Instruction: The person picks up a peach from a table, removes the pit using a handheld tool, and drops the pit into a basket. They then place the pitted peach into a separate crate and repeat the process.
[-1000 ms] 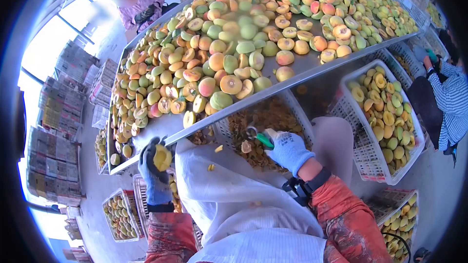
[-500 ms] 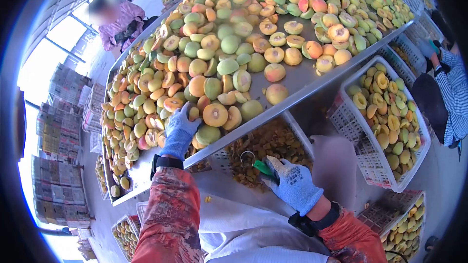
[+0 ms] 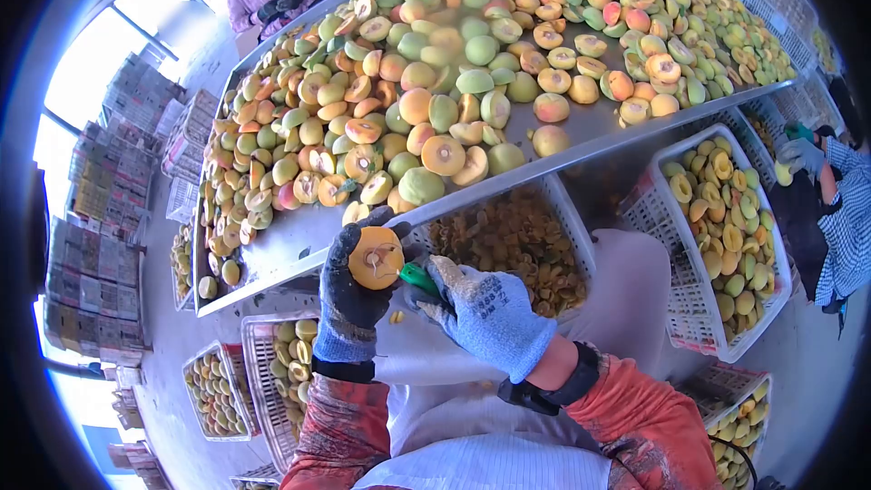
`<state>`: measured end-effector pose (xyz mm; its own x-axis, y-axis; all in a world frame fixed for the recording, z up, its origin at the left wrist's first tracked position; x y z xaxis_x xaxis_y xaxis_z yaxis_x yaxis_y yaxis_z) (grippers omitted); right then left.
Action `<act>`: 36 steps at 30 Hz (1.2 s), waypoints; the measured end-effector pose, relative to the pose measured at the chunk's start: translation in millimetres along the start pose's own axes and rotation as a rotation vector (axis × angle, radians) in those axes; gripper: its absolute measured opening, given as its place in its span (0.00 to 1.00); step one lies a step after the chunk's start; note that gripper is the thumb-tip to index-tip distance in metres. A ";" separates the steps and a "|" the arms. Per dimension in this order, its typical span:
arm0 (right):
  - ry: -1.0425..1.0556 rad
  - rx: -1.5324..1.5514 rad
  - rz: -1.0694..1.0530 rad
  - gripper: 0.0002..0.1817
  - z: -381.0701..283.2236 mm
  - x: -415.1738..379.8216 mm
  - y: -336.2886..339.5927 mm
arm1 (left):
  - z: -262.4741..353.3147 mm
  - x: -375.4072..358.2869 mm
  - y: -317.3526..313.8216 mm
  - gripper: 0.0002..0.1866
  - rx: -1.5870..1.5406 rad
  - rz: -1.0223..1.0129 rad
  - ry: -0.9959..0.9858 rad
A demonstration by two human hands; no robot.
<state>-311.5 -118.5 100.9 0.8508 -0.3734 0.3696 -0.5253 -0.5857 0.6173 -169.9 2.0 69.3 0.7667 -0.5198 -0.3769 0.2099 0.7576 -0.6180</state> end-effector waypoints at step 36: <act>-0.136 -0.023 0.019 0.20 3.1 -20.9 6.3 | -24.6 -28.5 -43.1 0.21 -0.084 0.031 -0.016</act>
<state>-332.6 -116.6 94.9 0.8300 -0.4795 0.2849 -0.5396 -0.5611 0.6277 -215.6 -25.5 89.7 0.7820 -0.4894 -0.3859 0.1349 0.7374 -0.6619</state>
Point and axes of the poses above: each hand's wrist, its own x-axis towards the middle knuckle, its own y-axis out of the back of the hand, z = x × y, the point moved 2 cm from there along x, towards the middle knuckle, and after that the axes turned 11 degrees about z, right-handed, at the moved point
